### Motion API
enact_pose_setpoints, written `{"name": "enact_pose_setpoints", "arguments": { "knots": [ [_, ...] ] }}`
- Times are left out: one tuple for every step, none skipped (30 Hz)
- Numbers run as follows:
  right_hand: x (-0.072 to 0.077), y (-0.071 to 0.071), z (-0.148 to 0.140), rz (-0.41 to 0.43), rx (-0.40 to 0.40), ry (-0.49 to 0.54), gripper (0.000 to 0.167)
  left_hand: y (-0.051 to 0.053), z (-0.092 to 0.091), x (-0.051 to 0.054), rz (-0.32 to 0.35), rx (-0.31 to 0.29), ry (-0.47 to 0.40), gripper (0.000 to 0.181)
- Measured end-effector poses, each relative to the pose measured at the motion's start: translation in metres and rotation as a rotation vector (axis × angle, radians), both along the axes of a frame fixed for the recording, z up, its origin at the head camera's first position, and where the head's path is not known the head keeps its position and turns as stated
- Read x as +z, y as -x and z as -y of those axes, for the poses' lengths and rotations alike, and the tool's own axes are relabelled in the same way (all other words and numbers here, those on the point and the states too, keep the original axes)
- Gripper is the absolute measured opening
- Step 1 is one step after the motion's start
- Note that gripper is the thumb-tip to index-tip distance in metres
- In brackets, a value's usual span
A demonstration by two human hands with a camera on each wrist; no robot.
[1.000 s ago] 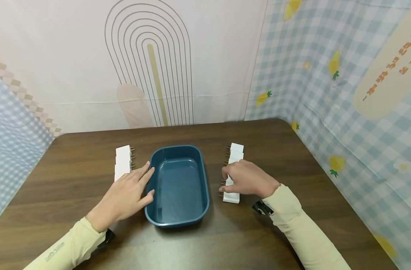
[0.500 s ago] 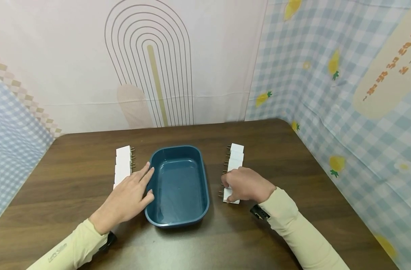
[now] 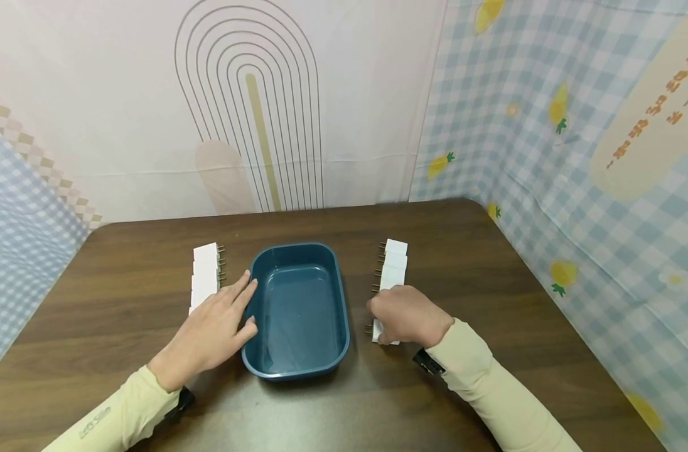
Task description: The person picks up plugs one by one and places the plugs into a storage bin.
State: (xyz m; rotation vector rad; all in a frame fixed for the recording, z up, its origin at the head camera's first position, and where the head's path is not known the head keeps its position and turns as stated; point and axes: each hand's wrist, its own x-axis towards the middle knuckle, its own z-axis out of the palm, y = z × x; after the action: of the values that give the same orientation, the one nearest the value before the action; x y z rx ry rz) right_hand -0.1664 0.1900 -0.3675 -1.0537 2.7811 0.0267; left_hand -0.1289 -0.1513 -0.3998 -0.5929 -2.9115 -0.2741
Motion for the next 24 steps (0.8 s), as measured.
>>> {"name": "enact_pose_setpoints", "arguments": {
  "knots": [
    [-0.0004, -0.0002, 0.0005, -0.004, 0.0, -0.005, 0.021, 0.0, 0.0001, 0.0003, 0.001, 0.001, 0.0, 0.066],
    [-0.0008, -0.0003, 0.0009, -0.006, 0.0, -0.009, 0.022, 0.0, 0.0001, 0.0005, 0.0, 0.0, 0.001, 0.066],
    [-0.0012, -0.0003, 0.0011, -0.012, 0.001, -0.011, 0.022, 0.0002, 0.0002, 0.0006, -0.004, 0.0, 0.002, 0.066],
    [-0.0016, -0.0005, 0.0015, -0.015, 0.003, -0.014, 0.023, 0.0002, 0.0002, 0.0008, -0.006, 0.0, 0.002, 0.066],
    [-0.0022, -0.0006, 0.0018, -0.018, 0.009, -0.016, 0.023, 0.0003, 0.0003, 0.0007, -0.006, -0.001, 0.004, 0.067],
    [-0.0028, -0.0007, 0.0021, -0.022, 0.012, -0.019, 0.024, 0.0003, 0.0004, 0.0006, -0.007, -0.001, 0.005, 0.067],
    [-0.0033, -0.0007, 0.0024, -0.028, 0.018, -0.02, 0.025, 0.0003, 0.0006, 0.0006, -0.008, -0.001, 0.007, 0.067],
    [-0.0037, -0.0008, 0.0027, -0.034, 0.023, -0.021, 0.025, 0.0005, 0.0007, 0.0005, -0.01, -0.001, 0.009, 0.067],
    [-0.0042, -0.0008, 0.0029, -0.041, 0.028, -0.022, 0.025, 0.0006, 0.0008, 0.0005, -0.011, -0.001, 0.01, 0.067],
    [-0.0045, -0.0009, 0.0033, -0.042, 0.032, -0.023, 0.025, 0.0006, 0.001, 0.0006, -0.007, 0.0, 0.01, 0.067],
    [-0.0047, -0.0008, 0.0034, -0.045, 0.037, -0.024, 0.025, 0.0007, 0.001, 0.0006, -0.007, -0.001, 0.011, 0.066],
    [-0.0047, -0.0007, 0.0036, -0.046, 0.04, -0.025, 0.024, 0.0009, 0.0011, 0.0007, -0.007, 0.0, 0.012, 0.066],
    [-0.0047, -0.0005, 0.0036, -0.046, 0.042, -0.025, 0.024, 0.0011, 0.001, 0.0008, -0.008, 0.0, 0.012, 0.066],
    [-0.0045, -0.0004, 0.0036, -0.045, 0.044, -0.026, 0.023, 0.0013, 0.0009, 0.0011, -0.008, 0.0, 0.012, 0.066],
    [-0.0042, -0.0003, 0.0035, -0.041, 0.047, -0.025, 0.023, 0.0014, 0.0008, 0.0013, -0.007, 0.001, 0.012, 0.066],
    [-0.0038, -0.0002, 0.0034, -0.036, 0.049, -0.024, 0.023, 0.0014, 0.0006, 0.0015, -0.005, 0.001, 0.012, 0.066],
    [-0.0034, -0.0001, 0.0031, -0.033, 0.051, -0.022, 0.023, 0.0014, 0.0004, 0.0017, -0.004, 0.002, 0.013, 0.066],
    [-0.0029, -0.0002, 0.003, -0.027, 0.052, -0.019, 0.022, 0.0014, 0.0003, 0.0019, -0.002, 0.003, 0.013, 0.066],
    [-0.0025, -0.0002, 0.0027, -0.021, 0.051, -0.015, 0.022, 0.0014, 0.0002, 0.0019, -0.001, 0.003, 0.013, 0.066],
    [-0.002, -0.0003, 0.0025, -0.016, 0.052, -0.009, 0.022, 0.0014, 0.0001, 0.0019, 0.002, 0.004, 0.013, 0.067],
    [-0.0016, -0.0004, 0.0022, -0.011, 0.051, -0.002, 0.022, 0.0015, 0.0, 0.0018, 0.004, 0.004, 0.013, 0.067],
    [-0.0012, -0.0005, 0.002, -0.006, 0.049, 0.004, 0.021, 0.0016, -0.0001, 0.0017, 0.005, 0.005, 0.013, 0.067],
    [-0.0008, -0.0006, 0.0017, 0.0, 0.048, 0.013, 0.021, 0.0017, -0.0001, 0.0015, 0.007, 0.006, 0.013, 0.067],
    [-0.0004, -0.0007, 0.0016, 0.007, 0.047, 0.021, 0.021, 0.0017, -0.0001, 0.0015, 0.009, 0.007, 0.013, 0.067]
  ]
}}
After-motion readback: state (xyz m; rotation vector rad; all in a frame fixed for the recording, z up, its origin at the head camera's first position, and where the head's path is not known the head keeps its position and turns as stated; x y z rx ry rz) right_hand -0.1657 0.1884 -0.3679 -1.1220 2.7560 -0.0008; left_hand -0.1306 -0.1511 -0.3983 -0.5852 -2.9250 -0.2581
